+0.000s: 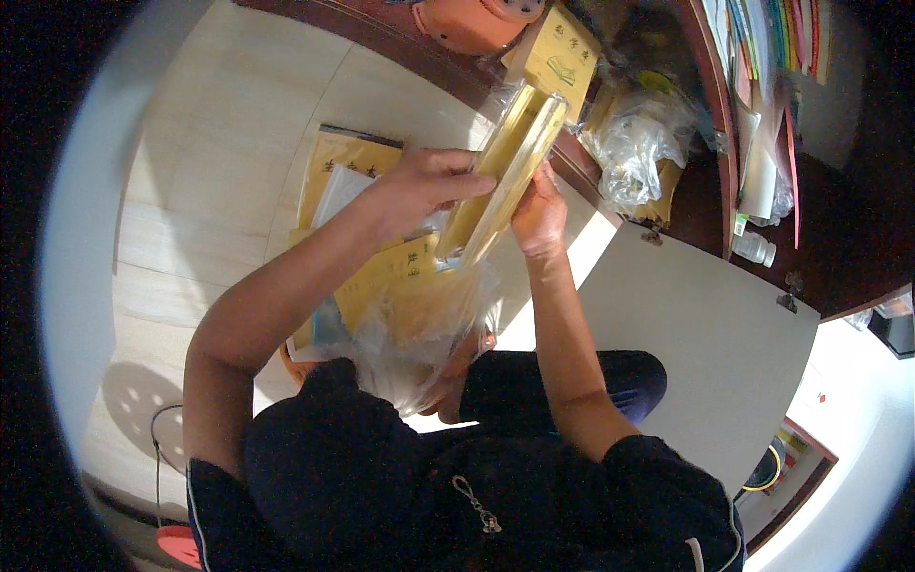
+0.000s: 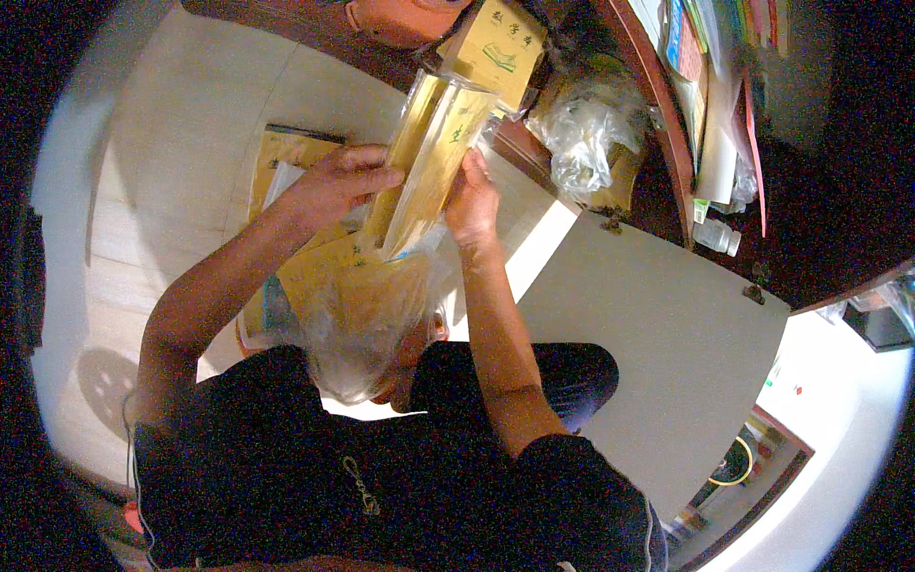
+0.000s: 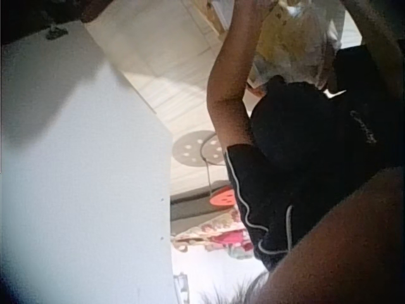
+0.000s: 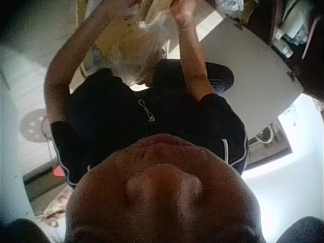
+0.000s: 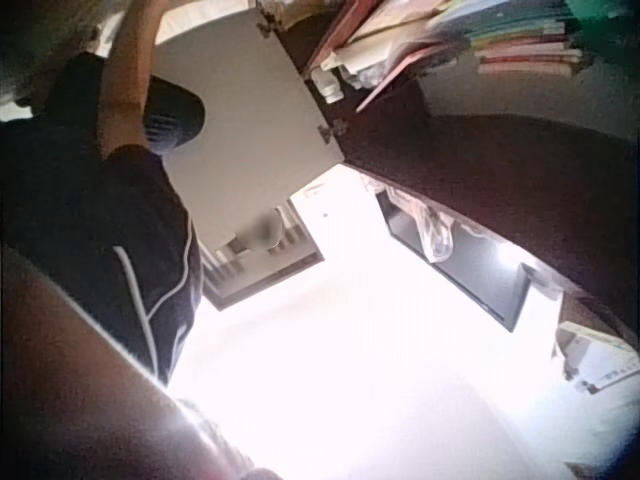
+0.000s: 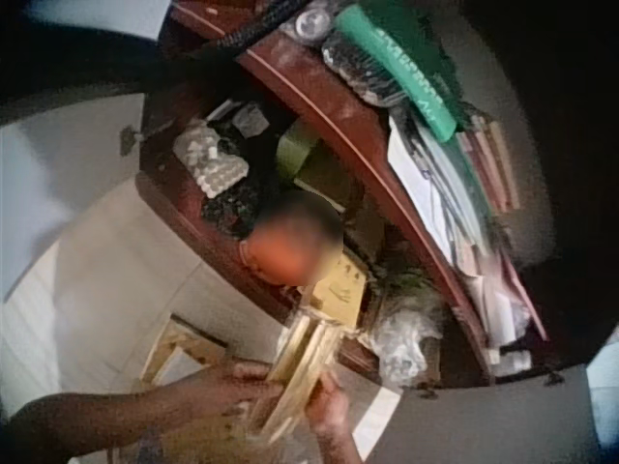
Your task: The person sits on the floor and organizes yellow notebooks by removing them from plastic packaging and placing them into a wooden cabinet. They also handle a plastic bag containing other items and arrange the notebooks on a nearby table.
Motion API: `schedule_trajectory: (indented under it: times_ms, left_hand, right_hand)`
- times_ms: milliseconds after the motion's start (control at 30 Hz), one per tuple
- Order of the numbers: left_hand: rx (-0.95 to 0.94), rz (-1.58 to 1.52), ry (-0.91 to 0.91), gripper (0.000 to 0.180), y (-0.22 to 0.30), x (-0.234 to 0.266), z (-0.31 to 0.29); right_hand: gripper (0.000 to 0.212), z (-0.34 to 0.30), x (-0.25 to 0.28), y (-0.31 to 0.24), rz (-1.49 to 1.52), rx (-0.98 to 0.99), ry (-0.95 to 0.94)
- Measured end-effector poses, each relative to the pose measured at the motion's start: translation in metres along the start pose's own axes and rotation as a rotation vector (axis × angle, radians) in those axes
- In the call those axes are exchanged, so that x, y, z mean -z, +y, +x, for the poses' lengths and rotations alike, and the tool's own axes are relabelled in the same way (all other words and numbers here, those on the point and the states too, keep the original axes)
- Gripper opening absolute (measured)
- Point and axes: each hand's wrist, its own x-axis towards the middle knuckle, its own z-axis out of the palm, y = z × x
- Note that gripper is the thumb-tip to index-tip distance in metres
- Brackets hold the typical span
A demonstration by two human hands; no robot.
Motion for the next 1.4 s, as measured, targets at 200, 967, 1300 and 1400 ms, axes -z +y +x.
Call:
schedule_trajectory:
  times_ms: [200, 967, 1300, 1400]
  left_hand:
    - [0.002, -0.061, -0.046, 0.030, -0.005, -0.003, 0.000]
    - [0.038, -0.314, -0.006, 0.032, -0.013, -0.003, -0.014]
    - [0.025, -0.420, 0.059, 0.033, -0.014, 0.002, -0.020]
    - [0.034, -0.350, 0.042, 0.033, -0.026, 0.007, -0.020]
  right_hand:
    - [0.030, 0.000, 0.003, 0.006, 0.112, -0.036, -0.039]
    - [0.038, -0.011, 0.012, 0.025, 0.435, -0.270, -0.195]
    - [0.037, -0.015, -0.014, 0.022, 0.262, -0.150, -0.017]
    - [0.038, -0.014, -0.007, 0.030, 0.304, -0.165, 0.022]
